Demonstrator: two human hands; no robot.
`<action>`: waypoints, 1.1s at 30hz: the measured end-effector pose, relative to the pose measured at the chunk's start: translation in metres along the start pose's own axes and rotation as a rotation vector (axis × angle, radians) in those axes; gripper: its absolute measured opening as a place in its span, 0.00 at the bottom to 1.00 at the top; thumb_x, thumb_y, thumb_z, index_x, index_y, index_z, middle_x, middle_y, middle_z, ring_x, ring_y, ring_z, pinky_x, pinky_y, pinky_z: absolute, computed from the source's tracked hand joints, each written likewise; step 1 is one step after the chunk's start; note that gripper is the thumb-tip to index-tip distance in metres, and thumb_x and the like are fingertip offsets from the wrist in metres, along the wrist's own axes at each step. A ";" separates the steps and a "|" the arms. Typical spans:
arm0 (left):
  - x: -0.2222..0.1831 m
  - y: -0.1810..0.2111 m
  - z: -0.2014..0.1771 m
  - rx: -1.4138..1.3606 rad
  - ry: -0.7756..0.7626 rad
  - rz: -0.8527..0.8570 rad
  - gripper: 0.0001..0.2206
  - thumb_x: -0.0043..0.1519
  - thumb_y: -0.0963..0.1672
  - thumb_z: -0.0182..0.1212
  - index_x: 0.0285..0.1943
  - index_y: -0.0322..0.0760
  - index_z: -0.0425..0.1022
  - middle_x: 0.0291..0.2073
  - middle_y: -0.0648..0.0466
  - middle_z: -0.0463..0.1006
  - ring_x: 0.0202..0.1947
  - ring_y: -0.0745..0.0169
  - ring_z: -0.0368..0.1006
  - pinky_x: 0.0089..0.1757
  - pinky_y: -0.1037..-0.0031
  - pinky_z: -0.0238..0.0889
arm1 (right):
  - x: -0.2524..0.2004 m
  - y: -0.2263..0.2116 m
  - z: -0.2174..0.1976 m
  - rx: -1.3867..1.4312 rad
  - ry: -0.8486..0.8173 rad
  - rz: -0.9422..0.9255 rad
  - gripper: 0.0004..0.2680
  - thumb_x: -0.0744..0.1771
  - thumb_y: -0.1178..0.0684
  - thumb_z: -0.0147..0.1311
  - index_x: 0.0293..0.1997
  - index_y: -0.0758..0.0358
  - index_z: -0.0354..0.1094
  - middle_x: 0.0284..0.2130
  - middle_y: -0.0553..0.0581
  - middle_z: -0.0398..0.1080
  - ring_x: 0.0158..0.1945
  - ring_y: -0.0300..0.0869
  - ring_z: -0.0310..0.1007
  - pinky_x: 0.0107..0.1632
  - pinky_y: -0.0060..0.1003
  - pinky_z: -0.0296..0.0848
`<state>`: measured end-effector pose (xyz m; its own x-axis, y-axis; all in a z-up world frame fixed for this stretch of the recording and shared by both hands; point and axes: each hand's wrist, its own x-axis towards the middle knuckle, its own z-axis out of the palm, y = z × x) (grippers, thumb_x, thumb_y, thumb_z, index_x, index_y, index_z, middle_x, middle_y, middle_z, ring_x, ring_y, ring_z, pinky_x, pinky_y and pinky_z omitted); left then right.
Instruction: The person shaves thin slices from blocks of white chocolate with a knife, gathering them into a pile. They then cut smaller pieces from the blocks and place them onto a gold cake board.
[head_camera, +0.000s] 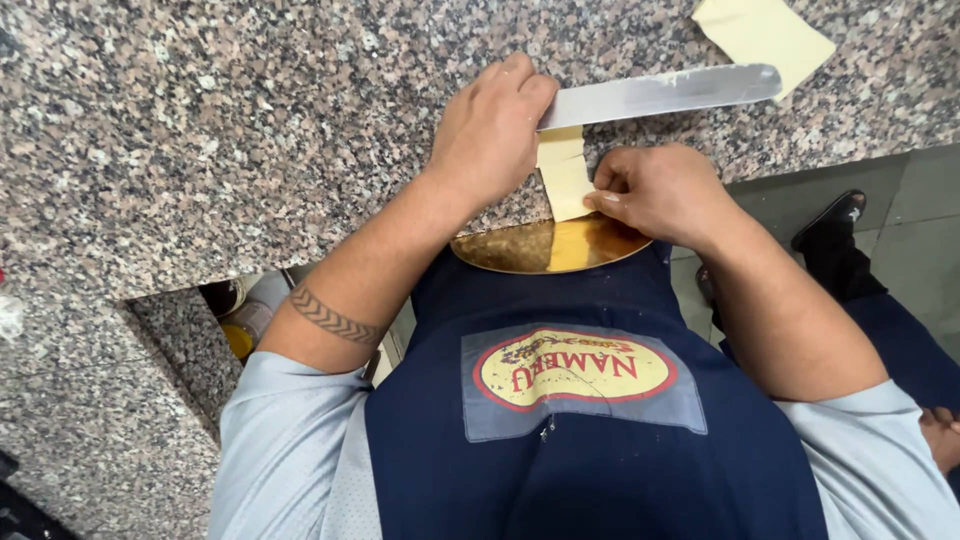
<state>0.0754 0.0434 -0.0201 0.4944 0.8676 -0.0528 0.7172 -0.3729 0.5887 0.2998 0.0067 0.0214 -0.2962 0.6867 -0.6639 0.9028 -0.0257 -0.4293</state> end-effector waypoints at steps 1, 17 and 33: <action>0.000 -0.001 0.000 0.004 0.001 0.008 0.08 0.60 0.36 0.57 0.46 0.32 0.76 0.41 0.48 0.72 0.46 0.52 0.73 0.45 0.62 0.70 | 0.001 0.000 0.001 -0.006 0.008 -0.025 0.11 0.64 0.42 0.64 0.37 0.57 0.76 0.26 0.54 0.78 0.29 0.48 0.78 0.33 0.43 0.74; 0.003 -0.002 -0.009 -0.044 -0.004 0.099 0.07 0.55 0.36 0.60 0.40 0.33 0.78 0.41 0.47 0.74 0.48 0.48 0.74 0.46 0.60 0.70 | 0.003 -0.009 0.013 0.050 0.019 -0.095 0.11 0.63 0.46 0.66 0.39 0.62 0.75 0.28 0.58 0.78 0.31 0.49 0.80 0.35 0.42 0.75; -0.037 -0.035 -0.060 0.052 0.033 0.131 0.10 0.69 0.48 0.63 0.47 0.38 0.75 0.38 0.51 0.77 0.40 0.51 0.76 0.37 0.62 0.69 | -0.024 -0.002 -0.061 -0.318 0.703 -0.567 0.14 0.65 0.51 0.71 0.51 0.62 0.71 0.42 0.59 0.71 0.43 0.51 0.72 0.43 0.43 0.72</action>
<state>0.0029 0.0442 0.0101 0.5694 0.8206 0.0491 0.6724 -0.4993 0.5464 0.3242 0.0345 0.0752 -0.5535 0.8181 0.1561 0.7556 0.5721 -0.3189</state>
